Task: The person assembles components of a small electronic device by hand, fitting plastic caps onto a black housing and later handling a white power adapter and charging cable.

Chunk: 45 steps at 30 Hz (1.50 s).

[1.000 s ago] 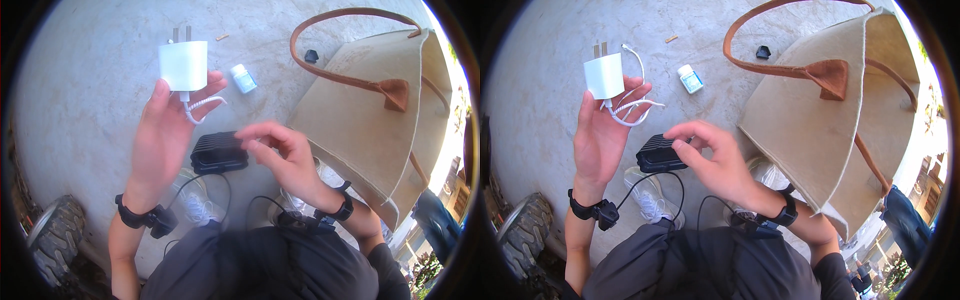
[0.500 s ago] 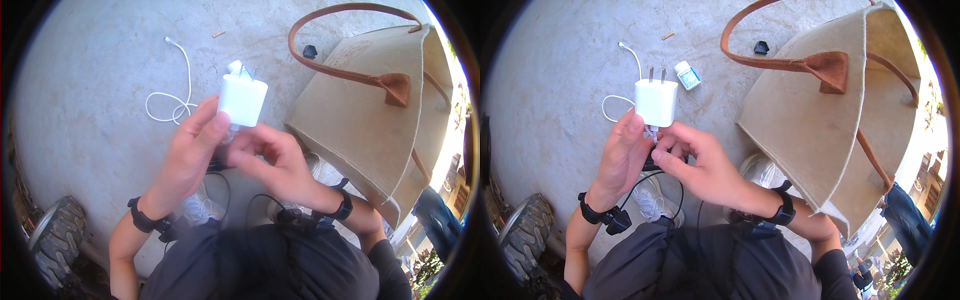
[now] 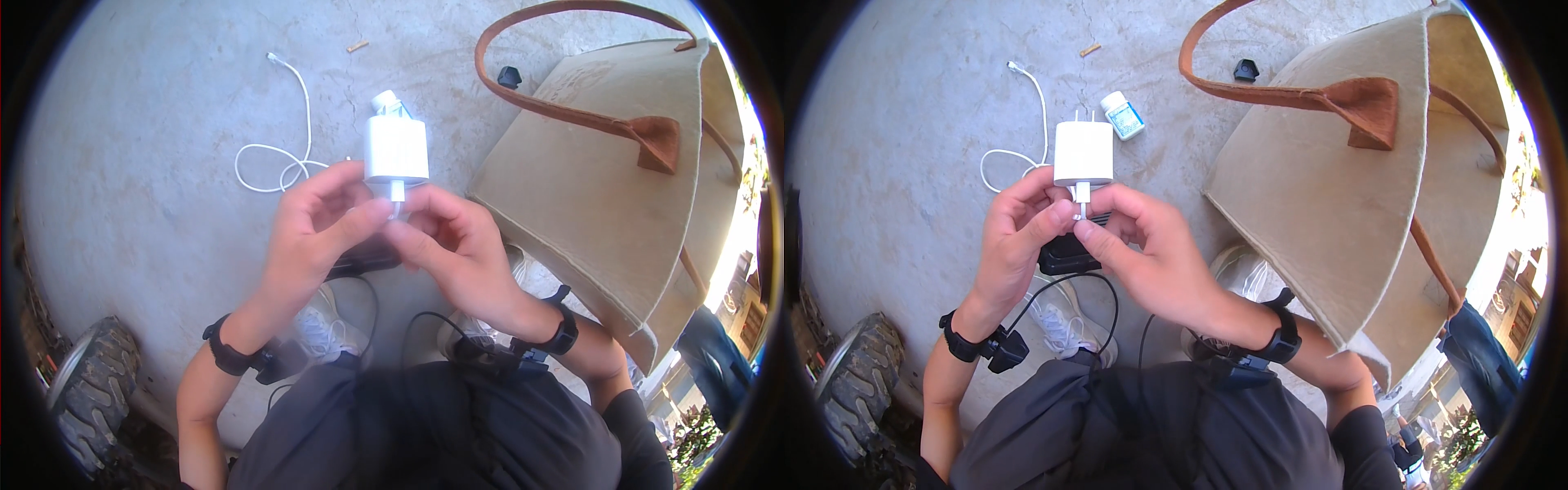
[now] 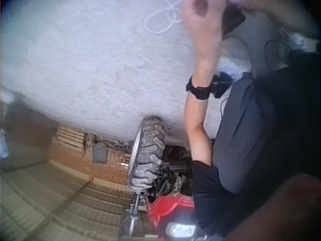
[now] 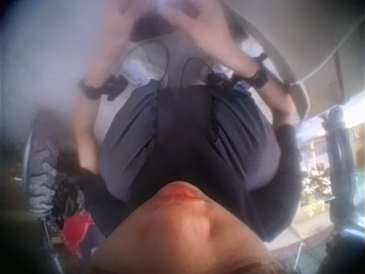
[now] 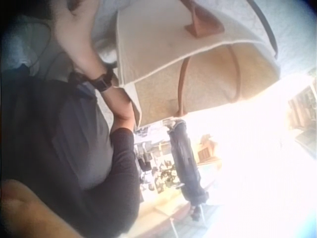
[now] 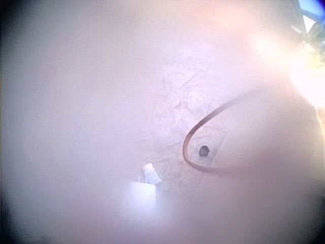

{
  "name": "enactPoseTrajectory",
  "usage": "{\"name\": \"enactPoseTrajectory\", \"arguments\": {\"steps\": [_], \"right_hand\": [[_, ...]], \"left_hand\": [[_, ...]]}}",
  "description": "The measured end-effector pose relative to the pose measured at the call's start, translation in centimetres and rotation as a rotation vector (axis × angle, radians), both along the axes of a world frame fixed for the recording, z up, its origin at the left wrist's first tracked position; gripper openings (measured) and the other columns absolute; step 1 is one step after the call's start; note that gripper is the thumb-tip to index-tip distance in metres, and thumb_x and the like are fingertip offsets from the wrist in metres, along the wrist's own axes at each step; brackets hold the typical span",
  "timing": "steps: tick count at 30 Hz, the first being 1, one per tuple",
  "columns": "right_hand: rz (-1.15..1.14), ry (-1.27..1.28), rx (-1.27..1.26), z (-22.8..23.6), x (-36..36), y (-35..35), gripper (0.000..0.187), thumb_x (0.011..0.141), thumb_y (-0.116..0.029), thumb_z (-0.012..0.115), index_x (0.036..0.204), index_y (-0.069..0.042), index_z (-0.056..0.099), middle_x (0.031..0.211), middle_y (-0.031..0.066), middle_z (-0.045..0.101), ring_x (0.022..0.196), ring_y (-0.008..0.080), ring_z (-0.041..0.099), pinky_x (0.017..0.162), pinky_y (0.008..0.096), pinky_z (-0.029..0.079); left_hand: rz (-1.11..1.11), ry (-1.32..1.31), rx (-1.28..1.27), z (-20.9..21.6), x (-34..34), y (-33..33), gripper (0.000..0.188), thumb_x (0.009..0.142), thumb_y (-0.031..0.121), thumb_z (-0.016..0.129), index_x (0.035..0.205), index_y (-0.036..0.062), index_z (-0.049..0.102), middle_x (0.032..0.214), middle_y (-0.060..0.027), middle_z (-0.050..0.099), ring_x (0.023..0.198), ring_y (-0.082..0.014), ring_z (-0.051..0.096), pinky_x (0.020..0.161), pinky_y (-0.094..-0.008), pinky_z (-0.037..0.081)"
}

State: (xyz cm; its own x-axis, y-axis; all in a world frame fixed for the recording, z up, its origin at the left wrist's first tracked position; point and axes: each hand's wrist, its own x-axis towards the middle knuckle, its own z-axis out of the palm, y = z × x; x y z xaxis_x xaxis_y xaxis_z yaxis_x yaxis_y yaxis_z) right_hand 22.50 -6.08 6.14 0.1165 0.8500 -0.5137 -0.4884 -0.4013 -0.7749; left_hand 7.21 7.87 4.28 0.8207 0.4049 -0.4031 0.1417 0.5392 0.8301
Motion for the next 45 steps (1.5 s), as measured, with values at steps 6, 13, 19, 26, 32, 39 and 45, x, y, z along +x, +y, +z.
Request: {"name": "enactPoseTrajectory", "arguments": {"steps": [6, 13, 19, 26, 32, 39, 45], "right_hand": [[-0.202, 0.076, 0.103, -0.2, -0.8, -0.1, 0.02, 0.106, -0.01, 0.062, 0.12, 0.004, 0.063, 0.105, 0.0045, 0.07, 0.097, 0.0071, 0.065, 0.086, 0.0228, 0.052], [-0.225, -0.023, 0.024, -0.1, -0.7, -0.4, 0.028, 0.104, -0.009, 0.064, 0.129, 0.005, 0.065, 0.106, 0.005, 0.07, 0.098, 0.0082, 0.065, 0.086, 0.0241, 0.053], [-0.246, -0.165, 0.16, -0.3, -0.9, -0.5, 0.03, 0.101, -0.005, 0.068, 0.129, 0.005, 0.068, 0.101, 0.0057, 0.069, 0.09, 0.0091, 0.065, 0.081, 0.0249, 0.052], [-0.034, -0.342, 0.305, -0.3, -0.7, -0.9, 0.027, 0.096, -0.003, 0.072, 0.124, -0.001, 0.072, 0.095, 0.0046, 0.069, 0.073, 0.0066, 0.056, 0.068, 0.0247, 0.046], [-0.032, -0.394, 0.32, 0.1, -0.7, -0.4, 0.02, 0.093, -0.002, 0.075, 0.114, -0.001, 0.074, 0.089, 0.0049, 0.069, 0.066, 0.0062, 0.054, 0.062, 0.0242, 0.045], [0.028, -0.5, 0.212, 0.5, -0.7, -0.4, 0.016, 0.092, -0.003, 0.077, 0.108, -0.001, 0.074, 0.09, 0.0055, 0.072, 0.067, 0.0078, 0.061, 0.059, 0.0257, 0.048], [-0.021, -0.6, 0.204, 0.3, -0.2, -0.4, 0.018, 0.091, -0.001, 0.077, 0.108, -0.001, 0.075, 0.098, 0.0061, 0.075, 0.075, 0.0099, 0.064, 0.072, 0.0259, 0.051]], "left_hand": [[0.014, 0.071, 0.052, 0.5, -0.3, 0.6, 0.018, 0.1, 0.013, 0.07, 0.113, 0.0012, 0.067, 0.093, 0.0005, 0.07, 0.088, -0.0049, 0.064, 0.08, -0.022, 0.049], [-0.007, 0.104, 0.057, 0.0, -0.5, 0.6, 0.013, 0.103, 0.015, 0.067, 0.104, 0.0014, 0.067, 0.093, 0.0006, 0.071, 0.089, -0.0035, 0.064, 0.077, -0.0208, 0.049], [-0.011, 0.077, 0.037, -0.5, 0.3, -0.5, 0.017, 0.105, 0.015, 0.064, 0.112, 0.0004, 0.068, 0.098, -0.0004, 0.072, 0.088, -0.0036, 0.064, 0.074, -0.0215, 0.05], [-0.034, 0.033, 0.013, -1.0, 0.3, -1.5, 0.03, 0.098, 0.009, 0.062, 0.126, -0.0012, 0.066, 0.116, -0.0108, 0.073, 0.098, -0.0129, 0.069, 0.086, -0.0303, 0.057], [0.037, -0.234, -0.135, -0.2, -0.3, -0.4, 0.053, 0.095, 0.034, 0.065, 0.132, -0.0035, 0.062, 0.14, -0.0207, 0.064, 0.127, -0.0295, 0.062, 0.105, -0.0421, 0.051], [0.044, -0.093, -0.216, 1.9, 0.5, -0.2, 0.059, 0.104, 0.044, 0.056, 0.134, -0.0072, 0.059, 0.127, -0.0222, 0.069, 0.128, -0.0286, 0.061, 0.112, -0.0428, 0.044], [0.083, 0.011, -0.076, 2.3, 0.7, -0.4, 0.063, 0.107, 0.052, 0.05, 0.132, -0.0049, 0.062, 0.122, -0.0189, 0.072, 0.115, -0.0218, 0.061, 0.107, -0.0401, 0.044]]}}
